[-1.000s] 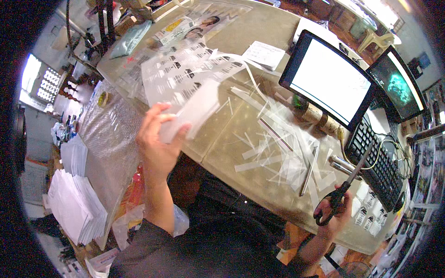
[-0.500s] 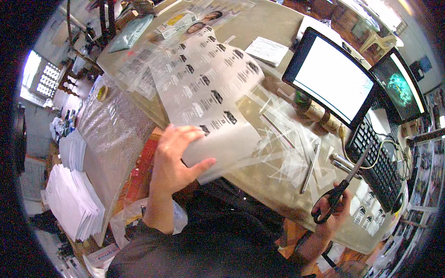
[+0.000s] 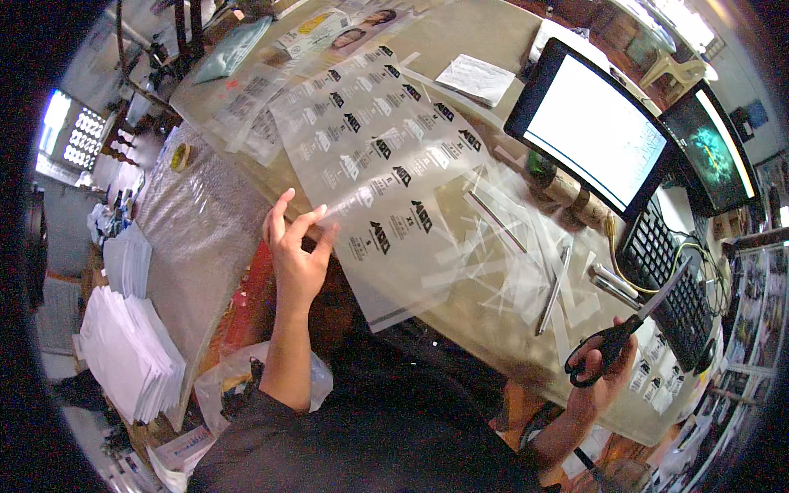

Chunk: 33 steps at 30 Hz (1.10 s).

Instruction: The person uses scissors to cut individual plastic pouches from a larger sheet. They repeatedly pick up the sheet, cut along perforations, and place the separated pouches on the table. The task continues throughout the clip with consistent cutting and placement actions.

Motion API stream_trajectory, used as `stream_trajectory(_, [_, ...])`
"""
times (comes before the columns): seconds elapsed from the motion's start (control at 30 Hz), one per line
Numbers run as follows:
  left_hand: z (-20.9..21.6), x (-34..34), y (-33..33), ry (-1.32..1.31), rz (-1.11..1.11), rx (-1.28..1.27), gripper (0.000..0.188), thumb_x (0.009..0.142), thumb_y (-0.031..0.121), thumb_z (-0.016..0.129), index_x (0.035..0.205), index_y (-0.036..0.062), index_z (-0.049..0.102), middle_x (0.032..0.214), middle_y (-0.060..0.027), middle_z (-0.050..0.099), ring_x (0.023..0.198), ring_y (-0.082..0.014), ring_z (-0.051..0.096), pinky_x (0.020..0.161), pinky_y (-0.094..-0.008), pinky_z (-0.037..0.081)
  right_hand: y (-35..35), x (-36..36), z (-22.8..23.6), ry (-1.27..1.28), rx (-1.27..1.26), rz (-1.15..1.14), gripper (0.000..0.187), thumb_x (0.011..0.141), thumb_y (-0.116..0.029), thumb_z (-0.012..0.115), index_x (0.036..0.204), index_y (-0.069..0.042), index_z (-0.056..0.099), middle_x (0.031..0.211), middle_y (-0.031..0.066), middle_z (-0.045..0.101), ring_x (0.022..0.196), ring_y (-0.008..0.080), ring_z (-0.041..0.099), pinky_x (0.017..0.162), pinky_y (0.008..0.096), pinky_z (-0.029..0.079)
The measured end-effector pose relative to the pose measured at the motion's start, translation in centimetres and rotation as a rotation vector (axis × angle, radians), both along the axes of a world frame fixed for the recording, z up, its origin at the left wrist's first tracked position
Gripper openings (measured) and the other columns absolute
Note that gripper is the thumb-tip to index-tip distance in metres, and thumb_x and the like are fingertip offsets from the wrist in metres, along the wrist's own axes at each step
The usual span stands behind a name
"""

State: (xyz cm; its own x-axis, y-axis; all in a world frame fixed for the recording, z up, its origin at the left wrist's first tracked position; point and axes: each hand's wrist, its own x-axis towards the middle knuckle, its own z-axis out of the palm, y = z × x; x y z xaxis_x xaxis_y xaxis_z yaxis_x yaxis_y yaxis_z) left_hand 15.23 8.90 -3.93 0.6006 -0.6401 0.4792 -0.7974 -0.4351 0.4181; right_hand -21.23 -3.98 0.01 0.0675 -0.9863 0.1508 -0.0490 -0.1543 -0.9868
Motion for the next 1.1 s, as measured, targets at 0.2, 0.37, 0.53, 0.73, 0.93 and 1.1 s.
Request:
stream_trajectory(0.2, [0.9, -0.1, -0.6, 0.180, 0.047, -0.324, 0.025, 0.077, 0.014, 0.071, 0.098, 0.0048, 0.062, 0.085, -0.0027, 0.044, 0.065, -0.0108, 0.043, 0.062, -0.0250, 0.039, 0.2, -0.2, -0.2, 0.015, 0.026, 0.003, 0.072, 0.071, -0.039, 0.076, 0.120, 0.001, 0.042, 0.068, 0.0022, 0.051, 0.052, 0.0095, 0.049, 0.044, 0.0201, 0.037])
stream_trajectory(0.37, [0.7, -0.4, 0.1, 0.475, 0.059, -0.421, 0.028, 0.083, 0.016, 0.066, 0.105, 0.0020, 0.057, 0.077, 0.0003, 0.050, 0.068, -0.0051, 0.044, 0.059, -0.0200, 0.037, 0.6, -0.5, -0.9, 0.020, 0.040, 0.081, 0.067, 0.077, -0.033, 0.072, 0.124, 0.001, 0.040, 0.072, 0.0030, 0.051, 0.053, 0.0093, 0.048, 0.045, 0.0202, 0.037])
stream_trajectory(0.53, [1.2, -3.3, -1.5, 1.037, -0.207, -0.753, 0.028, 0.087, 0.017, 0.061, 0.107, 0.0013, 0.049, 0.080, -0.0004, 0.055, 0.073, -0.0064, 0.053, 0.062, -0.0217, 0.044, 0.7, 0.3, -0.9, -0.004, 0.069, 0.031, 0.071, 0.072, -0.039, 0.075, 0.121, 0.001, 0.043, 0.065, 0.0041, 0.050, 0.048, 0.0108, 0.049, 0.042, 0.0204, 0.037])
stream_trajectory(0.73, [0.4, -3.2, -3.6, 1.440, -0.307, -0.807, 0.020, 0.084, 0.001, 0.059, 0.102, 0.0047, 0.051, 0.089, -0.0023, 0.056, 0.078, -0.0074, 0.055, 0.067, -0.0227, 0.049, 1.0, 0.3, -0.7, -0.022, 0.065, 0.052, 0.070, 0.074, -0.039, 0.073, 0.121, 0.003, 0.042, 0.064, 0.0042, 0.050, 0.047, 0.0103, 0.049, 0.041, 0.0200, 0.035])
stream_trajectory(0.93, [1.8, -5.2, -4.2, 1.005, -0.168, -0.532, 0.020, 0.080, -0.003, 0.058, 0.100, 0.0031, 0.057, 0.090, -0.0017, 0.057, 0.077, -0.0089, 0.055, 0.072, -0.0213, 0.045, 2.2, 0.3, -0.2, -0.152, 0.204, 0.104, 0.069, 0.074, -0.039, 0.073, 0.121, 0.003, 0.042, 0.061, 0.0049, 0.052, 0.045, 0.0113, 0.050, 0.035, 0.0211, 0.035])
stream_trajectory(1.1, [0.3, -7.0, -3.0, 0.902, -0.132, -0.586, 0.021, 0.080, -0.002, 0.062, 0.101, -0.0006, 0.057, 0.083, 0.0000, 0.058, 0.067, -0.0026, 0.053, 0.059, -0.0151, 0.043, 6.1, 3.1, 0.0, -0.193, 0.473, 0.272, 0.070, 0.070, -0.036, 0.077, 0.121, -0.003, 0.042, 0.064, 0.0073, 0.056, 0.049, 0.0144, 0.054, 0.039, 0.0247, 0.043])
